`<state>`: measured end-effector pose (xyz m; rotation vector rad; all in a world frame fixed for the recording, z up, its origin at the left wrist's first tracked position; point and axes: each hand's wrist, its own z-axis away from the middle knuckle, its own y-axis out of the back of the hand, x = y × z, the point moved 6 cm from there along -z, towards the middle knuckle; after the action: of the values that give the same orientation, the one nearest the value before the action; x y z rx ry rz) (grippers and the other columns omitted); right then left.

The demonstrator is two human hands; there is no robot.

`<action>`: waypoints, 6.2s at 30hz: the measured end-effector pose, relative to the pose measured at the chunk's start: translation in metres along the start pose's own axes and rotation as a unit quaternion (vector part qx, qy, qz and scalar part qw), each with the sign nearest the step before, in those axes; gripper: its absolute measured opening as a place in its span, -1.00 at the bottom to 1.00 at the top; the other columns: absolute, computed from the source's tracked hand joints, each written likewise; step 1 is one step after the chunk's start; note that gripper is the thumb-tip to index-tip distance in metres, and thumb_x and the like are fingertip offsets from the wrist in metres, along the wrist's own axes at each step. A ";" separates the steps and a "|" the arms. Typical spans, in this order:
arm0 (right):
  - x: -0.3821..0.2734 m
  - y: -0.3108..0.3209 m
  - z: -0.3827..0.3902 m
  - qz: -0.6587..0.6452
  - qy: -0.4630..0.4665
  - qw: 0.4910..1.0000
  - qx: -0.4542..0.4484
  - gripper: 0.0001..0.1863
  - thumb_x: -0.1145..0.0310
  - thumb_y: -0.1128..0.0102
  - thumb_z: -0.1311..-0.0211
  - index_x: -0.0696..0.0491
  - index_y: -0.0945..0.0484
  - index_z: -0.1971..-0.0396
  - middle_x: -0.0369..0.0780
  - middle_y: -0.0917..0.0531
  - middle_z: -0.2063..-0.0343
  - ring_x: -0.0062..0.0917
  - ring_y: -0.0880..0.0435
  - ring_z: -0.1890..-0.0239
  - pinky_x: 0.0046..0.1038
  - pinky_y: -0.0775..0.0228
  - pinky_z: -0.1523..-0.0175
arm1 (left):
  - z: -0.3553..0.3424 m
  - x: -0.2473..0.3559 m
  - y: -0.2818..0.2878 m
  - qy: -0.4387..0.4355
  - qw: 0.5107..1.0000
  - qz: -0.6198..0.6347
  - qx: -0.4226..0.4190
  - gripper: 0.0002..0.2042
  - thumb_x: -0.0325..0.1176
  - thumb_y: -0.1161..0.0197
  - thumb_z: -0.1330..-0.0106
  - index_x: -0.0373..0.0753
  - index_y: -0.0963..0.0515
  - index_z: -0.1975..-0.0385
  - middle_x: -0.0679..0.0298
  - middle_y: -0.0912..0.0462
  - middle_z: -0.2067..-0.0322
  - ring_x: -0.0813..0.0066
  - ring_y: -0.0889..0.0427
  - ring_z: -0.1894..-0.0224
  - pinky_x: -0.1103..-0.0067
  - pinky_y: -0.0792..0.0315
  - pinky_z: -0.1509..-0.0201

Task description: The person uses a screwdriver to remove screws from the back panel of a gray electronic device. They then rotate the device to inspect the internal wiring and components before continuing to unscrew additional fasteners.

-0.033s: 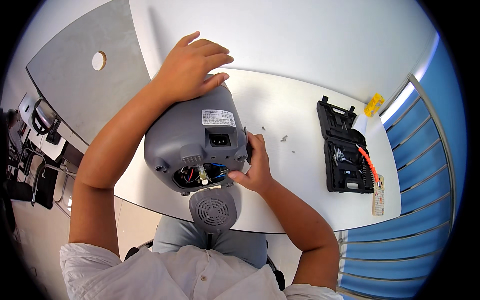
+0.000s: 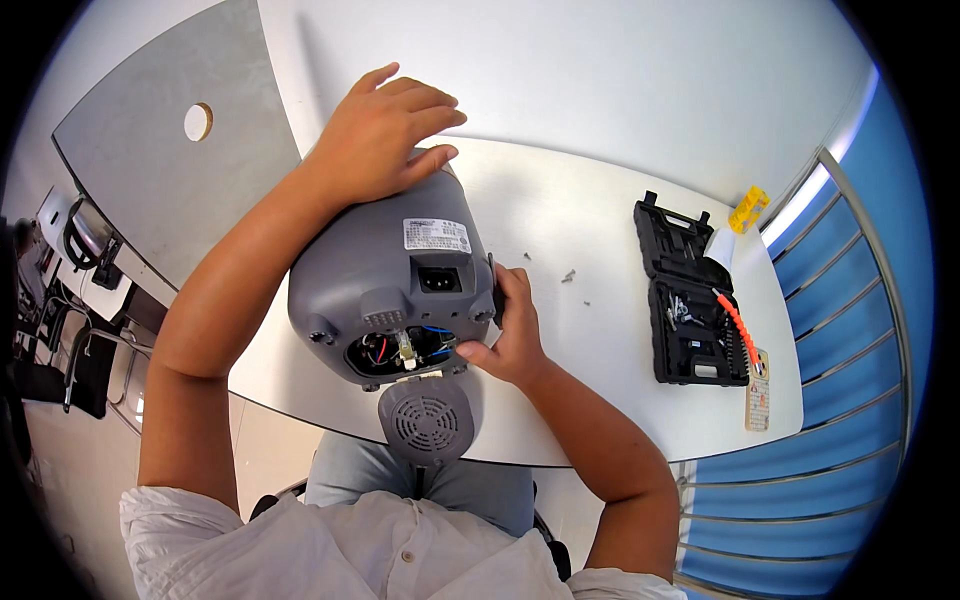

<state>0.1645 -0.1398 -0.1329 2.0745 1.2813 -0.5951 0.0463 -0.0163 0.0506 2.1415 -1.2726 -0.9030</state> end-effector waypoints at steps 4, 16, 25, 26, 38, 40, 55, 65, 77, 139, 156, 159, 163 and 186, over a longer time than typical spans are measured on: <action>-0.003 0.000 -0.002 -0.008 -0.019 1.000 -0.009 0.08 -0.19 -0.37 0.10 0.27 -0.08 -0.22 -0.17 -0.29 0.22 -0.52 -0.34 0.25 -0.51 -0.27 0.20 | 0.001 -0.001 0.000 0.006 1.000 -0.001 -0.004 -0.74 -0.19 -0.23 -0.17 -0.11 -0.60 0.18 0.33 -0.63 0.12 0.38 -0.53 -0.02 0.18 -0.19 -0.31; -0.001 0.000 -0.001 -0.005 -0.024 1.000 -0.015 0.08 -0.20 -0.37 0.10 0.25 -0.07 -0.23 -0.16 -0.29 0.20 -0.51 -0.37 0.21 -0.51 -0.30 0.17 | 0.001 -0.004 0.002 0.044 0.998 0.049 -0.005 -0.77 -0.22 -0.22 -0.19 -0.18 -0.58 0.22 0.26 -0.60 0.29 0.29 -0.59 0.24 0.38 -0.46 0.21; -0.002 -0.001 -0.001 -0.003 -0.020 1.000 -0.014 0.09 -0.22 -0.36 0.10 0.24 -0.07 -0.24 -0.18 -0.28 0.20 -0.55 -0.38 0.25 -0.55 -0.31 0.24 | 0.003 -0.008 -0.002 0.083 0.994 0.068 -0.001 -0.84 -0.25 -0.19 -0.24 -0.17 -0.55 0.30 0.24 -0.55 0.39 0.22 -0.59 0.44 0.36 -0.46 0.37; -0.003 -0.001 -0.001 -0.004 -0.021 1.000 -0.014 0.09 -0.22 -0.36 0.10 0.24 -0.07 -0.24 -0.18 -0.28 0.20 -0.55 -0.38 0.24 -0.54 -0.31 0.22 | 0.003 -0.007 -0.001 0.083 0.994 0.064 -0.006 -0.84 -0.25 -0.19 -0.23 -0.17 -0.55 0.30 0.25 -0.55 0.39 0.23 -0.59 0.44 0.36 -0.46 0.37; -0.008 -0.006 -0.004 0.000 -0.017 1.000 -0.018 0.04 -0.18 -0.33 0.04 0.25 -0.07 -0.24 -0.18 -0.29 0.19 -0.51 -0.38 0.19 -0.49 -0.31 0.10 | 0.019 -0.094 -0.017 0.165 0.982 0.060 0.064 -0.78 -0.21 -0.19 -0.24 -0.14 -0.59 0.20 0.30 -0.61 0.26 0.36 -0.59 0.25 0.48 -0.47 0.19; -0.004 -0.006 -0.002 -0.010 -0.023 1.000 -0.014 0.04 -0.18 -0.33 0.05 0.26 -0.07 -0.23 -0.18 -0.29 0.20 -0.52 -0.38 0.20 -0.50 -0.30 0.13 | 0.020 -0.080 -0.024 0.139 0.985 0.076 0.062 -0.79 -0.22 -0.18 -0.24 -0.16 -0.59 0.23 0.29 -0.60 0.27 0.32 -0.58 0.22 0.44 -0.46 0.16; 0.004 -0.003 0.001 -0.007 -0.020 1.000 -0.003 0.05 -0.21 -0.31 0.07 0.26 -0.09 -0.21 -0.19 -0.29 0.23 -0.54 -0.34 0.28 -0.53 -0.24 0.25 | 0.015 -0.075 -0.020 0.159 0.986 0.036 0.028 -0.80 -0.24 -0.18 -0.22 -0.19 -0.60 0.28 0.25 -0.62 0.32 0.28 -0.58 0.26 0.39 -0.45 0.20; -0.010 -0.001 -0.004 -0.001 0.002 1.000 -0.008 0.00 -0.16 -0.31 0.01 0.28 -0.09 -0.21 -0.18 -0.29 0.22 -0.54 -0.34 0.27 -0.51 -0.26 0.23 | 0.011 0.007 0.035 0.064 0.962 0.265 -0.007 -0.71 -0.20 -0.19 -0.20 -0.25 -0.56 0.18 0.15 -0.59 0.18 0.21 -0.55 0.11 0.44 -0.44 0.05; -0.008 -0.002 -0.004 -0.007 -0.040 0.999 0.024 -0.03 -0.19 -0.25 -0.01 0.27 -0.12 -0.19 -0.19 -0.28 0.24 -0.57 -0.32 0.28 -0.57 -0.22 0.32 | 0.022 0.006 0.024 0.188 0.801 0.567 -0.027 -0.67 -0.18 -0.09 -0.30 -0.26 -0.56 0.08 0.26 -0.60 0.14 0.47 -0.51 0.03 0.50 -0.34 -0.09; -0.016 0.003 -0.007 0.040 -0.021 0.999 0.001 -0.12 -0.05 -0.28 -0.04 0.21 -0.13 -0.22 -0.15 -0.34 0.22 -0.47 -0.43 0.27 -0.49 -0.36 0.23 | 0.019 0.031 -0.013 -0.024 0.884 0.301 -0.358 -0.41 0.21 0.14 -0.33 -0.08 -0.46 -0.14 0.18 -0.43 -0.18 0.20 -0.21 -0.34 0.01 0.19 -0.40; -0.007 0.002 -0.003 0.031 0.017 0.999 0.008 -0.12 0.01 -0.29 -0.02 0.18 -0.12 -0.23 -0.13 -0.35 0.17 -0.42 -0.45 0.22 -0.45 -0.38 0.20 | -0.002 0.069 -0.012 -0.030 0.858 0.297 -0.417 -0.44 0.17 -0.05 -0.22 -0.09 -0.52 -0.07 0.13 -0.55 -0.05 0.12 -0.45 -0.14 0.23 -0.21 -0.25; -0.004 -0.003 -0.002 0.022 0.020 1.000 0.009 -0.12 0.00 -0.29 -0.02 0.17 -0.11 -0.24 -0.12 -0.36 0.15 -0.41 -0.45 0.21 -0.45 -0.39 0.19 | 0.004 0.070 -0.016 -0.036 0.854 0.276 -0.438 -0.48 0.13 -0.11 -0.19 -0.14 -0.60 0.04 0.13 -0.66 0.14 0.13 -0.61 0.10 0.40 -0.44 0.01; -0.006 -0.003 -0.003 0.022 0.023 0.999 0.015 -0.11 0.00 -0.29 -0.03 0.16 -0.11 -0.25 -0.13 -0.36 0.14 -0.41 -0.46 0.22 -0.45 -0.39 0.23 | 0.005 0.071 -0.018 -0.039 0.847 0.296 -0.439 -0.51 0.08 -0.16 -0.16 -0.15 -0.60 0.06 0.13 -0.67 0.17 0.12 -0.61 0.12 0.38 -0.44 0.02; -0.009 0.000 -0.002 0.061 0.025 0.998 0.022 -0.12 -0.09 -0.26 -0.06 0.19 -0.15 -0.22 -0.12 -0.36 0.19 -0.39 -0.45 0.22 -0.43 -0.40 0.21 | 0.000 0.060 -0.002 -0.055 0.936 0.232 -0.260 -0.38 0.14 -0.06 -0.25 -0.11 -0.37 -0.22 0.12 -0.34 -0.24 0.08 -0.27 -0.29 0.35 -0.17 -0.32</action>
<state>0.1603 -0.1439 -0.1257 2.1989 1.1679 -0.5244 0.0678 -0.0686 0.0315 1.3244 -1.3292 -1.0168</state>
